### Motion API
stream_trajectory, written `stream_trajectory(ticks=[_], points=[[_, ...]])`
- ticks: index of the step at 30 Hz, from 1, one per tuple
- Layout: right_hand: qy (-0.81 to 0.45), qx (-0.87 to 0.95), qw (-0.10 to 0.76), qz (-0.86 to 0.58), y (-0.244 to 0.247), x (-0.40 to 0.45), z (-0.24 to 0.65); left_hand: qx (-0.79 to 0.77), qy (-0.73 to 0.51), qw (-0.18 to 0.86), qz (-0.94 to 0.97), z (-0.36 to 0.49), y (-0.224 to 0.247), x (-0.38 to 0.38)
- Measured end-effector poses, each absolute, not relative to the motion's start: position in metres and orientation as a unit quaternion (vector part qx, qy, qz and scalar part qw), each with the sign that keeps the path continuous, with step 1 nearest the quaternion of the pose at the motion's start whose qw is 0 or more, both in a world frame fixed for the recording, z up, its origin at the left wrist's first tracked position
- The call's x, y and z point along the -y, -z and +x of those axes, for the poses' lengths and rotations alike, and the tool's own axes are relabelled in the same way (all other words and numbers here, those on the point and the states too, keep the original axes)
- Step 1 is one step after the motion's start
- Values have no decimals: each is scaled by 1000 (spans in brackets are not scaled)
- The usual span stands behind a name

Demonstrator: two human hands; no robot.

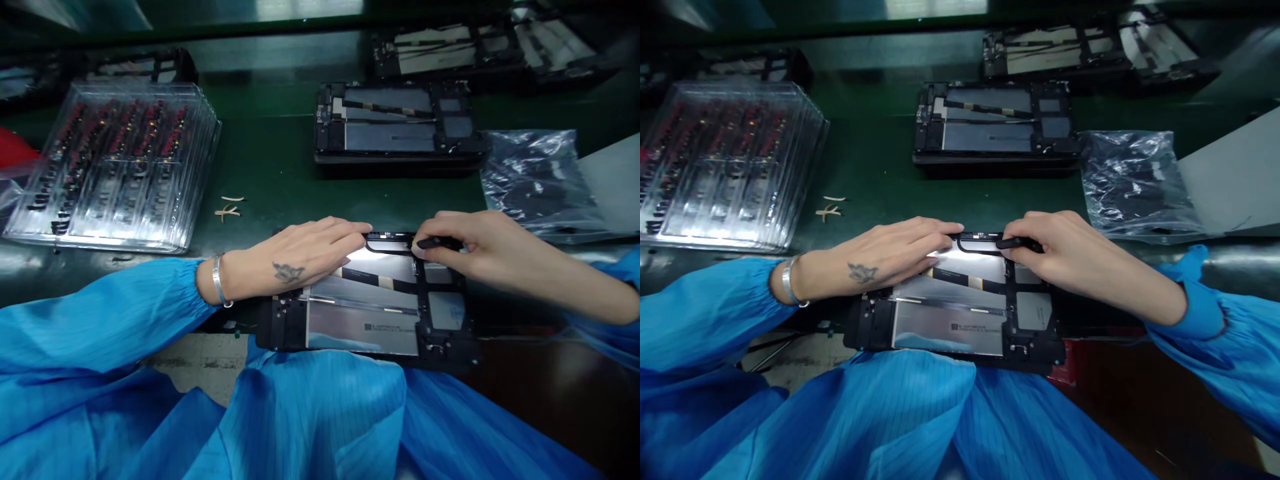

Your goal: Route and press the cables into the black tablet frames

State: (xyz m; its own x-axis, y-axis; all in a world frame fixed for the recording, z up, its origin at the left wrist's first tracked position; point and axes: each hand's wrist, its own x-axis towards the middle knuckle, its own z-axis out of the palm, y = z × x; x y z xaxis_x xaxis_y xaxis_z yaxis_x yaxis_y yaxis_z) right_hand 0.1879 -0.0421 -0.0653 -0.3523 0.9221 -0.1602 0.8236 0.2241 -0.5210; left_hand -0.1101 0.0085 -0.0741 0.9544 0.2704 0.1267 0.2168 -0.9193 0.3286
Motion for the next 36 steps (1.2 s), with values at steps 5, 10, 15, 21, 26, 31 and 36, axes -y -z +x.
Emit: stream_trajectory(ticks=[5, 10, 15, 21, 26, 31, 36], points=[[-265, 781, 106, -555, 69, 40, 188, -118, -62, 132, 982, -109, 74, -9], [-266, 778, 107, -559, 68, 40, 188, -111, -52, 89, 988, -109, 75, -9], [-266, 773, 109, -566, 66, 42, 189, -80, -55, 34, 995, -109, 76, -11], [-285, 763, 121, -567, 63, 44, 189, -54, -70, -24, 996, -109, 78, -13], [-250, 778, 110, -566, 60, 44, 182, -56, -69, -49, 995, -108, 76, -12], [-196, 795, 63, -571, 57, 46, 173, -43, -70, -77, 994, -108, 74, -13], [-178, 804, 45, -565, 57, 46, 171, -33, -85, -80, 993, -109, 78, -14]])
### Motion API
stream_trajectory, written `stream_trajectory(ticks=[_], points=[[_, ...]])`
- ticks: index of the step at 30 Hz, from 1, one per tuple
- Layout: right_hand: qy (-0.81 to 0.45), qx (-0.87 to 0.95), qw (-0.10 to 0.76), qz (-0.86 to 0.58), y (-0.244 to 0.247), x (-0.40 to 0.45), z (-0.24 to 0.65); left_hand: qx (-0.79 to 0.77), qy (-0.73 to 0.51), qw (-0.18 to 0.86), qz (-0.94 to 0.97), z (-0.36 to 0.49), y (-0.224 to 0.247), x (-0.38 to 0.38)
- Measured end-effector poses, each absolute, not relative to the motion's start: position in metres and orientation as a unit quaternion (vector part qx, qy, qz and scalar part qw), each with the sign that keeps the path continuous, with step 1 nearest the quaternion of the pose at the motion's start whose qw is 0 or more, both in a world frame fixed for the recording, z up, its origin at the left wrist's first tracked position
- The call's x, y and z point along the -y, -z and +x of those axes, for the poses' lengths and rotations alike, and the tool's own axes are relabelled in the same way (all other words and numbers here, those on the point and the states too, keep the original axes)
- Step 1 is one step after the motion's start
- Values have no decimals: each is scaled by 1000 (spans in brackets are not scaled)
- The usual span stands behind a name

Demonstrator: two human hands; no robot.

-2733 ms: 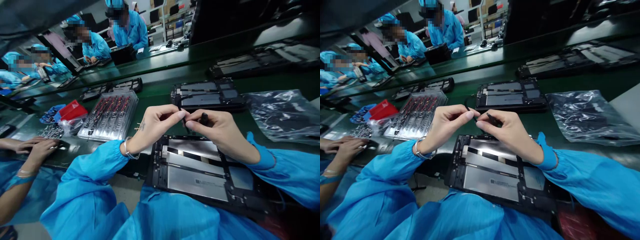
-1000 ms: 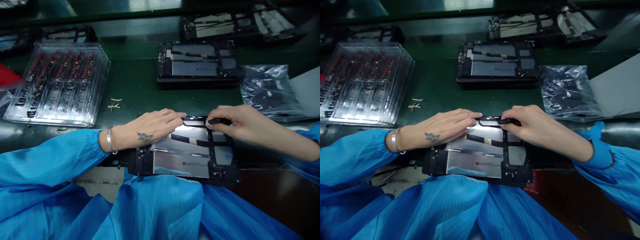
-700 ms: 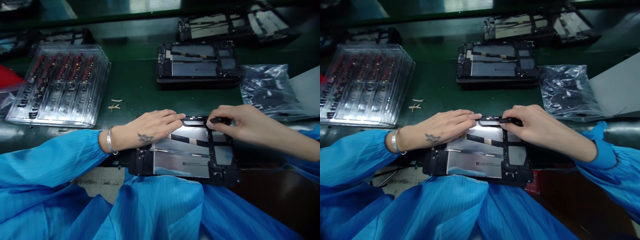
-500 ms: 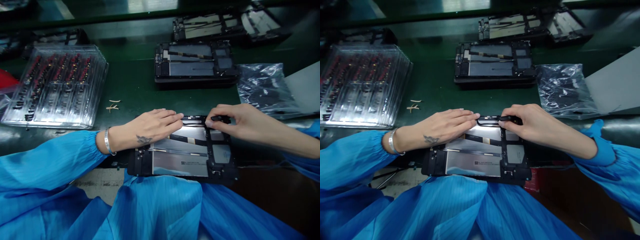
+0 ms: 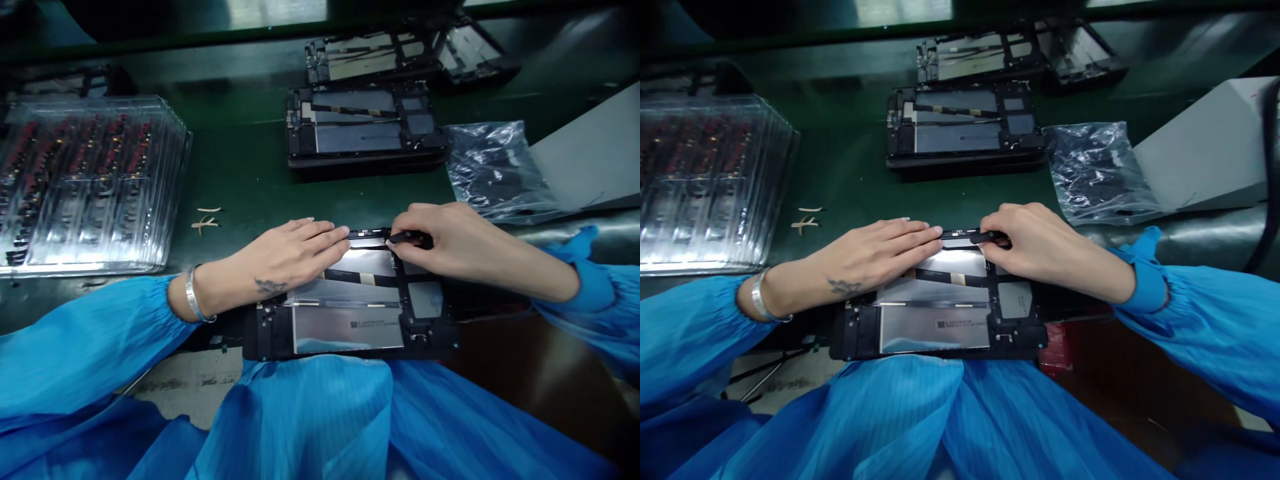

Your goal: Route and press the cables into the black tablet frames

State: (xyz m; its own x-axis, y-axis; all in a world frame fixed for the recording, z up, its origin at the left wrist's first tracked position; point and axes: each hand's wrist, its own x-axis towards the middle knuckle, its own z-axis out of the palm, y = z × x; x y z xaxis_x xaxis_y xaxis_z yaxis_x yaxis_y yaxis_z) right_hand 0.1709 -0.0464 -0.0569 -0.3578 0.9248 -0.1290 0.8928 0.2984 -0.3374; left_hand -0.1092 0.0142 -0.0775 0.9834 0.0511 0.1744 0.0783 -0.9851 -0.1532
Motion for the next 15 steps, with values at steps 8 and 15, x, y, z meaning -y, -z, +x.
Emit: stream_trajectory(ticks=[8, 15], points=[[-174, 806, 15, -566, 58, 47, 171, 24, 100, 101, -990, -106, 77, -13], [-165, 807, 15, -567, 60, 48, 172, 26, 82, 127, -988, -100, 70, -12]])
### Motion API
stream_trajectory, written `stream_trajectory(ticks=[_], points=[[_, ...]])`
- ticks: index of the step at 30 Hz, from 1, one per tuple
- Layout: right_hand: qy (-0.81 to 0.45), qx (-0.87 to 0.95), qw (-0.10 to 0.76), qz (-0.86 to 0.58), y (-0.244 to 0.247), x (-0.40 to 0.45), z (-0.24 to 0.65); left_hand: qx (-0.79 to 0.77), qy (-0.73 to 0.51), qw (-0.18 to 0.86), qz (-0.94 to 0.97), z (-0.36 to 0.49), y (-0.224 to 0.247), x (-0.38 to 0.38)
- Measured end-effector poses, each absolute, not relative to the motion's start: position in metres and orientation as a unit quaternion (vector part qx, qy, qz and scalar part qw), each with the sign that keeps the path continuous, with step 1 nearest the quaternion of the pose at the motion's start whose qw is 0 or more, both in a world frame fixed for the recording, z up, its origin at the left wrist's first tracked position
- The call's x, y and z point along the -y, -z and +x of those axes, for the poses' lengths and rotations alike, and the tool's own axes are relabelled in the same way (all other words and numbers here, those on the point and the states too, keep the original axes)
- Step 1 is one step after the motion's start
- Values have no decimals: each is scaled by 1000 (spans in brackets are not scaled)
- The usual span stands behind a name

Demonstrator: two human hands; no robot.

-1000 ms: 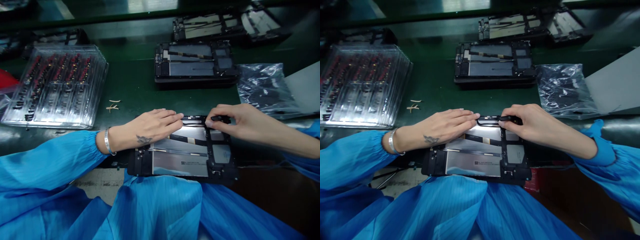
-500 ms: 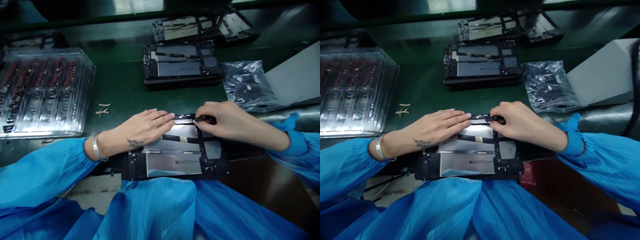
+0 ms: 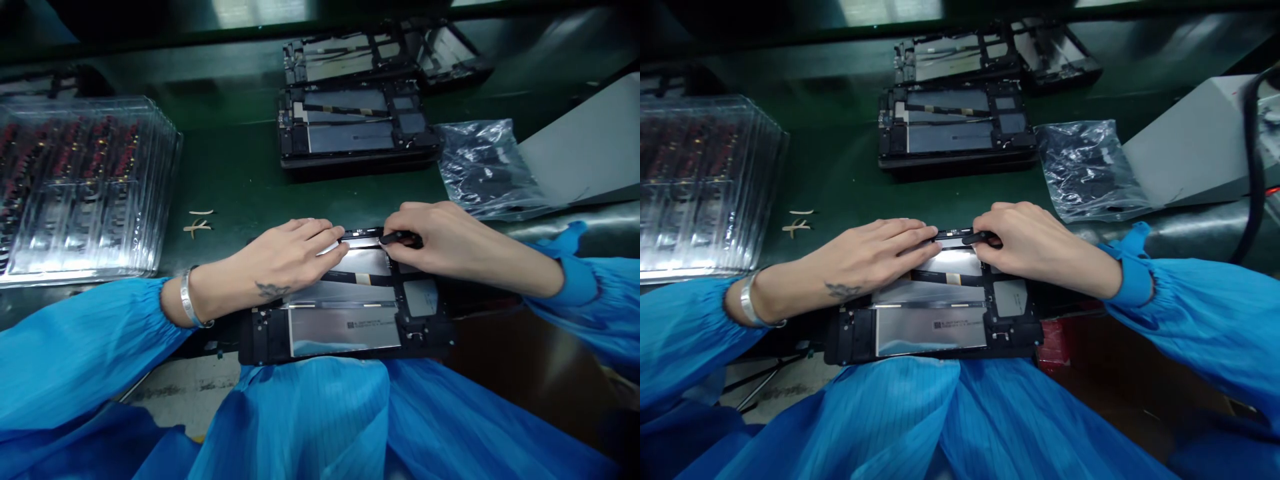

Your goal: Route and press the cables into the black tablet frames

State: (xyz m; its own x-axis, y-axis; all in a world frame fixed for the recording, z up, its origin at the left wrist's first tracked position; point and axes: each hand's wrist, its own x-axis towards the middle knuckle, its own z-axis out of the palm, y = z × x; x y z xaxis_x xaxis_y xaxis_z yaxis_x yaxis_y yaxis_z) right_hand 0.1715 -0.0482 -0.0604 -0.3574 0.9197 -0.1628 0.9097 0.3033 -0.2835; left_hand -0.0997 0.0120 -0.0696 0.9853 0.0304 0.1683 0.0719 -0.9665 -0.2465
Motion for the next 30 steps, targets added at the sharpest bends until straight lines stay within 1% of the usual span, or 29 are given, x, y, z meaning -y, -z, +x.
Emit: stream_trajectory(ticks=[5, 7, 8, 9, 11, 12, 13, 14, 15, 16, 18, 20, 22, 24, 27, 30], points=[[-149, 810, 11, -567, 65, 45, 172, 47, 22, 150, -987, -83, 63, -5], [-126, 822, 37, -554, 61, 46, 173, 61, 21, 170, -983, -74, 64, -1], [-106, 826, 77, -548, 58, 50, 172, 66, 25, 177, -982, -70, 65, 1], [-83, 823, 139, -545, 54, 56, 171, 67, 29, 179, -981, -66, 65, 2], [-69, 768, 319, -551, 47, 76, 162, 57, 37, 172, -983, -60, 65, 2], [-94, 722, 415, -545, 46, 89, 155, 47, 34, 162, -985, -59, 64, 0], [-151, 664, 503, -532, 47, 104, 146, 39, 25, 149, -988, -57, 62, -2], [-233, 615, 562, -501, 52, 118, 136, 38, 13, 130, -991, -56, 59, -6], [-302, 595, 600, -440, 59, 131, 125, 52, 2, 104, -993, -56, 57, -10], [-343, 574, 609, -426, 67, 142, 113, 78, -5, 68, -995, -55, 54, -15], [-411, 561, 579, -426, 87, 156, 92, 148, -3, -29, -989, -54, 52, -26], [-444, 571, 554, -413, 101, 161, 77, 191, -2, -143, -971, -53, 52, -37], [-407, 604, 561, -393, 109, 160, 70, 210, -18, -233, -949, -52, 53, -47], [-331, 636, 582, -383, 111, 156, 70, 234, -29, -286, -929, -53, 52, -55], [-246, 658, 604, -377, 113, 150, 71, 255, -17, -325, -910, -57, 48, -64], [-200, 667, 607, -383, 117, 144, 69, 251, 17, -355, -900, -62, 46, -67]])
